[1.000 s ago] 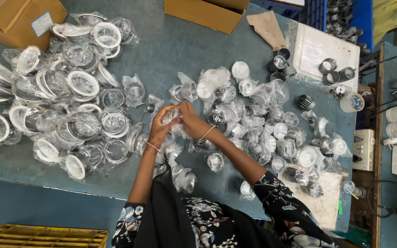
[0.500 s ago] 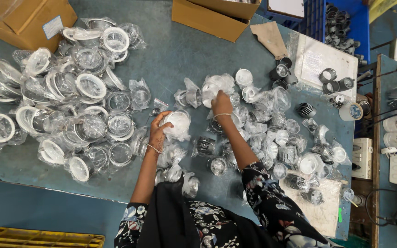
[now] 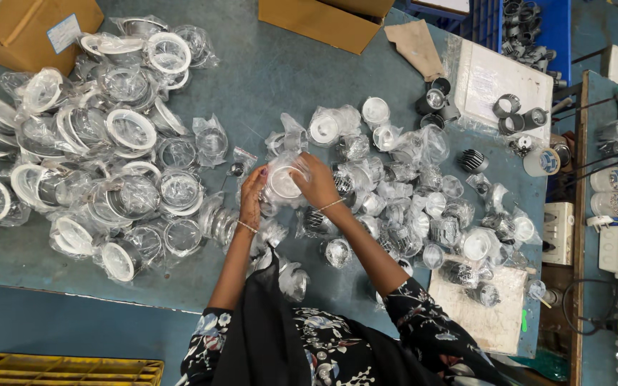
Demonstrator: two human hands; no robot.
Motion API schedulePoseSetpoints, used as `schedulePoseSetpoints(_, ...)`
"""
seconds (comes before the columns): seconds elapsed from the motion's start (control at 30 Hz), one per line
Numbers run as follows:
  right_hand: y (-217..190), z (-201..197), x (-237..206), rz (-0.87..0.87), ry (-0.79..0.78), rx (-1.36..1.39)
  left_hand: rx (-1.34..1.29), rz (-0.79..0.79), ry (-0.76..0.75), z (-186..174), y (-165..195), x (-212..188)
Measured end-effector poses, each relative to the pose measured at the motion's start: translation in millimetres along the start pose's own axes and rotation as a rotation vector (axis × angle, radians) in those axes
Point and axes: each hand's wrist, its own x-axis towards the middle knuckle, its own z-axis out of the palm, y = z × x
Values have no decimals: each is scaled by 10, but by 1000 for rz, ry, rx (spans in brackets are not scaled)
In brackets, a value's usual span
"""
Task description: The person repeatedly picks up small metal and plastic parts from a table, places them into clear plastic bags, and sets the filled bags aside. The person handles items one at a time, occasionally moving other bags to access more parts.
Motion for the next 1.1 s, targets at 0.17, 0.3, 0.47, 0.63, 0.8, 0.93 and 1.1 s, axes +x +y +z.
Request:
schedulePoseSetpoints(0.17, 39, -102, 302, -253, -268, 103, 182, -92, -32, -6, 159, -64)
schedulePoseSetpoints(0.3, 151, -343, 819, 224, -306, 311, 82, -97, 18, -32, 150, -41)
schedulePoseSetpoints(0.47, 347, -383, 1034, -62, 281, -702, 23, -103, 98, -138, 91, 24)
schedulePoseSetpoints(0.63, 459, -359, 1008, 102, 132, -705, -98, -133, 50, -281, 118, 30)
schedulePoseSetpoints(0.8, 475, -594, 792, 264, -60, 314, 141, -58, 51, -248, 80, 68)
schedulePoseSetpoints(0.93, 241, -582, 488, 174, -345, 287, 411, 123, 23, -68, 55, 130)
schedulePoseSetpoints(1.1, 94, -223, 260, -21, -156, -116, 192, 58, -116, 21, 128, 105)
